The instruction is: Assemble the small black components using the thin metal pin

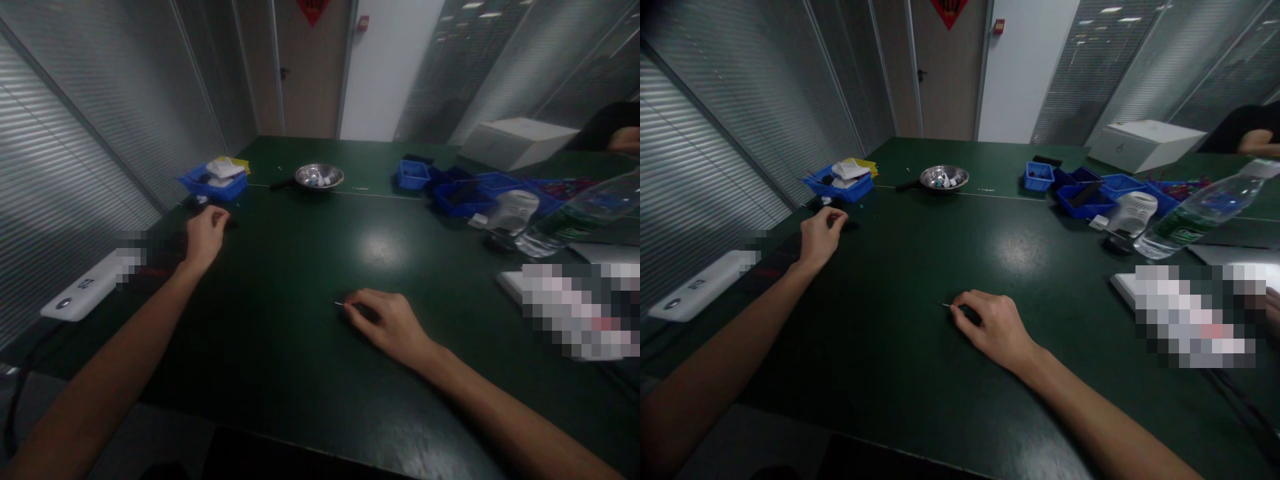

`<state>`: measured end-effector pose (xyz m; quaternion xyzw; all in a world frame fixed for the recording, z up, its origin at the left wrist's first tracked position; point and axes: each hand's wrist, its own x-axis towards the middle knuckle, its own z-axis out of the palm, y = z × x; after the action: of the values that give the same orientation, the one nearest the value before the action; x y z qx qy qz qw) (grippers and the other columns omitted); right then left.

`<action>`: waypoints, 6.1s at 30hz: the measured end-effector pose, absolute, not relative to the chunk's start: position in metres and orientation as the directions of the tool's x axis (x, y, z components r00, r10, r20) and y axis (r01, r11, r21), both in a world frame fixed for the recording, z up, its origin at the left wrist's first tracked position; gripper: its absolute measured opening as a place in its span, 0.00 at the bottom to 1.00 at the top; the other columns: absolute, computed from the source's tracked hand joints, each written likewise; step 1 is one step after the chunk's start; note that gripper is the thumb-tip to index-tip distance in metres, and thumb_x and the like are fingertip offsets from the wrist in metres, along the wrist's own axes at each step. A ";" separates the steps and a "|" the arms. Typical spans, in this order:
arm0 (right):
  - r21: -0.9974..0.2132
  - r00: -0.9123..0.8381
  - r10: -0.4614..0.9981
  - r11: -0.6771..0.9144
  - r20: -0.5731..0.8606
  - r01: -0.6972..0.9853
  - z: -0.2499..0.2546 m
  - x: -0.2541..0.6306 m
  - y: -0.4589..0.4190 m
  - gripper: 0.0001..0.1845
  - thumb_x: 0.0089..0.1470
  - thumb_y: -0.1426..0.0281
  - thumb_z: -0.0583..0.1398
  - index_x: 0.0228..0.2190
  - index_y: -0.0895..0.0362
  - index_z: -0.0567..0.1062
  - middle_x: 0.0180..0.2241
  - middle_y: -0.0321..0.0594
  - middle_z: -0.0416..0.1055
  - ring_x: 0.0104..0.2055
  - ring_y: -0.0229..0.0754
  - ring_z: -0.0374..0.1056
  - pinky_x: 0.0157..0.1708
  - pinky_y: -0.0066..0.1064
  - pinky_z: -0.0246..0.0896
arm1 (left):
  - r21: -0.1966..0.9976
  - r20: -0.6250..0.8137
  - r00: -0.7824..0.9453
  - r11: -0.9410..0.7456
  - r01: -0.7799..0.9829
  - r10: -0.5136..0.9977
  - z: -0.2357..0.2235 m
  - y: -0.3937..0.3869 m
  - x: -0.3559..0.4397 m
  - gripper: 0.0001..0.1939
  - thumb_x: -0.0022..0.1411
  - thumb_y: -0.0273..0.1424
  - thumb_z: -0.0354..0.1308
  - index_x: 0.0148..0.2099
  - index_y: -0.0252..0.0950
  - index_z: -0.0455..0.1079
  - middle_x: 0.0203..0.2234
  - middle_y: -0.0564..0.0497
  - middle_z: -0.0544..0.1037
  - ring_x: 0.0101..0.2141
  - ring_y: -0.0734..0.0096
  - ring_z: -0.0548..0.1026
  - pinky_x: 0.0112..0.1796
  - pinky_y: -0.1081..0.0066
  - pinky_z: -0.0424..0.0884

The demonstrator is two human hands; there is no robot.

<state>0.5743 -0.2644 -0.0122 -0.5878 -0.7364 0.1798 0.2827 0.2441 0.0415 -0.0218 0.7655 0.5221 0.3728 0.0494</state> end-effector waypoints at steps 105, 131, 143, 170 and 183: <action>-0.582 -0.165 0.969 0.243 0.186 0.776 -0.013 0.575 -0.264 0.12 0.69 0.63 0.56 0.41 0.54 0.79 0.34 0.37 0.77 0.30 0.37 0.71 0.31 0.29 0.62 | 0.162 0.346 0.526 -0.602 0.782 0.777 -0.038 0.024 0.263 0.17 0.73 0.31 0.49 0.55 0.35 0.75 0.51 0.40 0.76 0.52 0.53 0.73 0.55 0.58 0.67; -0.579 -0.166 0.970 0.239 0.178 0.779 -0.011 0.575 -0.265 0.12 0.68 0.63 0.56 0.41 0.54 0.79 0.34 0.37 0.78 0.29 0.37 0.71 0.30 0.29 0.63 | 0.480 0.426 0.364 -0.548 0.685 0.828 -0.036 0.031 0.258 0.05 0.64 0.31 0.63 0.42 0.38 0.79 0.41 0.47 0.82 0.42 0.59 0.79 0.47 0.62 0.72; -0.584 -0.163 0.970 0.239 0.180 0.776 -0.011 0.575 -0.265 0.12 0.68 0.64 0.56 0.41 0.53 0.79 0.35 0.37 0.78 0.28 0.36 0.70 0.30 0.29 0.63 | 0.686 0.306 0.204 -0.364 0.630 0.930 -0.037 0.038 0.262 0.09 0.59 0.31 0.65 0.42 0.36 0.80 0.38 0.46 0.83 0.39 0.60 0.80 0.45 0.61 0.75; -0.598 -0.185 0.956 0.287 0.227 0.748 -0.015 0.575 -0.266 0.10 0.66 0.66 0.58 0.39 0.55 0.78 0.31 0.38 0.75 0.27 0.37 0.69 0.29 0.28 0.60 | 0.812 0.087 0.973 -0.580 0.056 0.215 -0.005 -0.118 0.350 0.25 0.66 0.28 0.64 0.63 0.40 0.66 0.43 0.48 0.76 0.45 0.64 0.74 0.46 0.65 0.66; -0.536 -0.261 0.948 0.318 0.182 0.782 -0.010 0.579 -0.267 0.10 0.68 0.67 0.57 0.38 0.55 0.78 0.32 0.37 0.75 0.28 0.35 0.69 0.30 0.28 0.57 | 0.678 0.151 0.977 -0.735 0.008 0.149 -0.009 -0.113 0.352 0.07 0.67 0.32 0.64 0.47 0.37 0.76 0.39 0.48 0.75 0.43 0.63 0.70 0.47 0.63 0.62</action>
<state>0.5794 -0.2672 -0.0096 -0.5580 -0.7751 0.1720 0.2415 0.3520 -0.1134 -0.0093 0.9262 0.0424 0.0980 0.3617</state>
